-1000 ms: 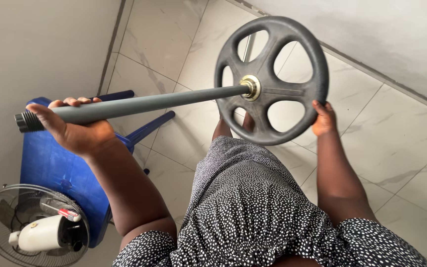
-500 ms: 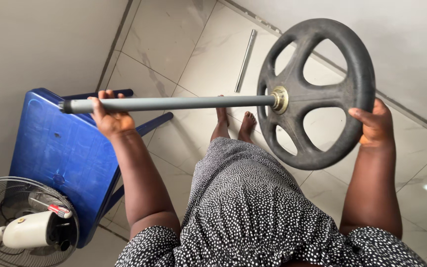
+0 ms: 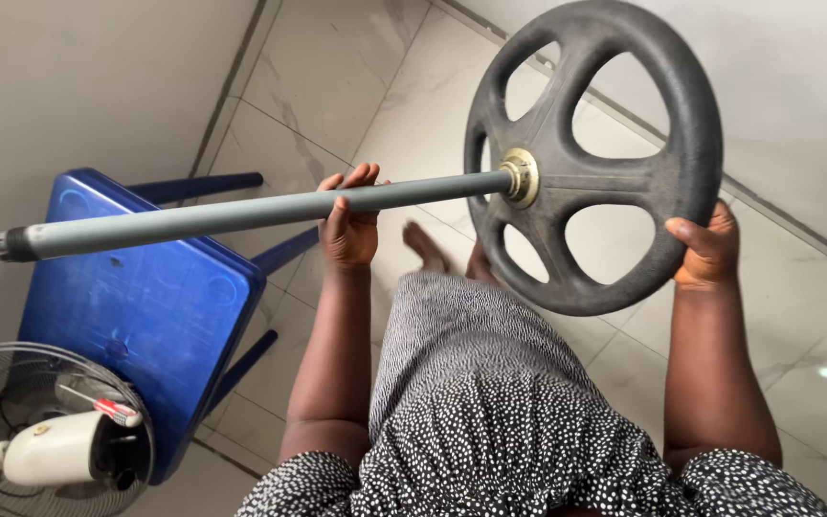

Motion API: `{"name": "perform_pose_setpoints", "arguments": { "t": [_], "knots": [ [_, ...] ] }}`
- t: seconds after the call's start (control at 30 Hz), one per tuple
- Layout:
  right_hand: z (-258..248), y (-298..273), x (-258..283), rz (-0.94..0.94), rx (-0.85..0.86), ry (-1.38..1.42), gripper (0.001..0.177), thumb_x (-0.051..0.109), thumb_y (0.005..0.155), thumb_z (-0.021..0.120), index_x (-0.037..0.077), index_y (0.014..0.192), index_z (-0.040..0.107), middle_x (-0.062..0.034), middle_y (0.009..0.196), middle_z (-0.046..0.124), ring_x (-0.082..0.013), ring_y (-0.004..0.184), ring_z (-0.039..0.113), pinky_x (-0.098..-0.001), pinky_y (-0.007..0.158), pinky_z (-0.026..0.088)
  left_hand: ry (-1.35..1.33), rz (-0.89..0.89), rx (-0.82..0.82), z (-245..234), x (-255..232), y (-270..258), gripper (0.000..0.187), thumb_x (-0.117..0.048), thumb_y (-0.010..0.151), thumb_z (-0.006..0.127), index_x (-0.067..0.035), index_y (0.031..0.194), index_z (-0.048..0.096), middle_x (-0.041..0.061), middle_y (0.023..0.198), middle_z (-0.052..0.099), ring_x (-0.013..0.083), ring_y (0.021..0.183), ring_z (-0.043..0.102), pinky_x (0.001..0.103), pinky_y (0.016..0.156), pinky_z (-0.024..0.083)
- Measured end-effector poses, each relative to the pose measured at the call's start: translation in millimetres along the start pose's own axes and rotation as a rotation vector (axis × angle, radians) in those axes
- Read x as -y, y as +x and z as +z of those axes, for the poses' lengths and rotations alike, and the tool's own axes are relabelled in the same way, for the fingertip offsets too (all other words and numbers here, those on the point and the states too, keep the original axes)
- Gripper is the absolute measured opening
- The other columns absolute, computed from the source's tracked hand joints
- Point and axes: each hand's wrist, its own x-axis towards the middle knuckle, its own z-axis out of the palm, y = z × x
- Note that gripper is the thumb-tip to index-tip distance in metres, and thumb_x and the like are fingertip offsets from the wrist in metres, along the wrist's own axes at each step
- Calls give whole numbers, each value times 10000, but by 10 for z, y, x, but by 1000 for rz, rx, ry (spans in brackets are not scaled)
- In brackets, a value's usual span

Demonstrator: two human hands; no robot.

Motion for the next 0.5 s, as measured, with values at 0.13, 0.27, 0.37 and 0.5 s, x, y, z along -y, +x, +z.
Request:
{"name": "perform_pose_setpoints", "arguments": {
  "t": [0.13,0.27,0.37,0.5],
  "knots": [
    [-177,387,-867,-52,-169,-181,270,171,970,800,3,1117,648,-46,1045,667,-143,951,605,-331,927,505,-13,86,-62,49,-39,247,191,-35,952,698,-75,1118,612,171,1106,687,347,1182,655,573,1072,518],
    [-131,898,-1714,202,-412,-1011,540,480,997,740,-20,1161,620,-205,1013,677,-330,911,629,-476,829,492,134,191,-158,-68,168,514,233,73,862,666,-39,1053,592,155,989,676,314,1056,650,483,1019,503],
    [229,1173,-2287,330,-340,-1254,672,500,884,750,6,1304,576,-250,1219,682,-451,1142,654,-521,976,503,195,204,-166,-251,318,678,221,97,859,693,-26,1022,607,122,1019,656,274,1073,634,430,1068,485],
    [777,1430,-2885,244,-204,-1383,1026,427,766,851,17,1540,317,-293,1476,437,-449,1315,466,-494,1057,398,326,224,-240,-537,422,890,198,100,843,724,-19,975,637,114,1041,661,231,1045,616,377,1006,476]
  ]
}}
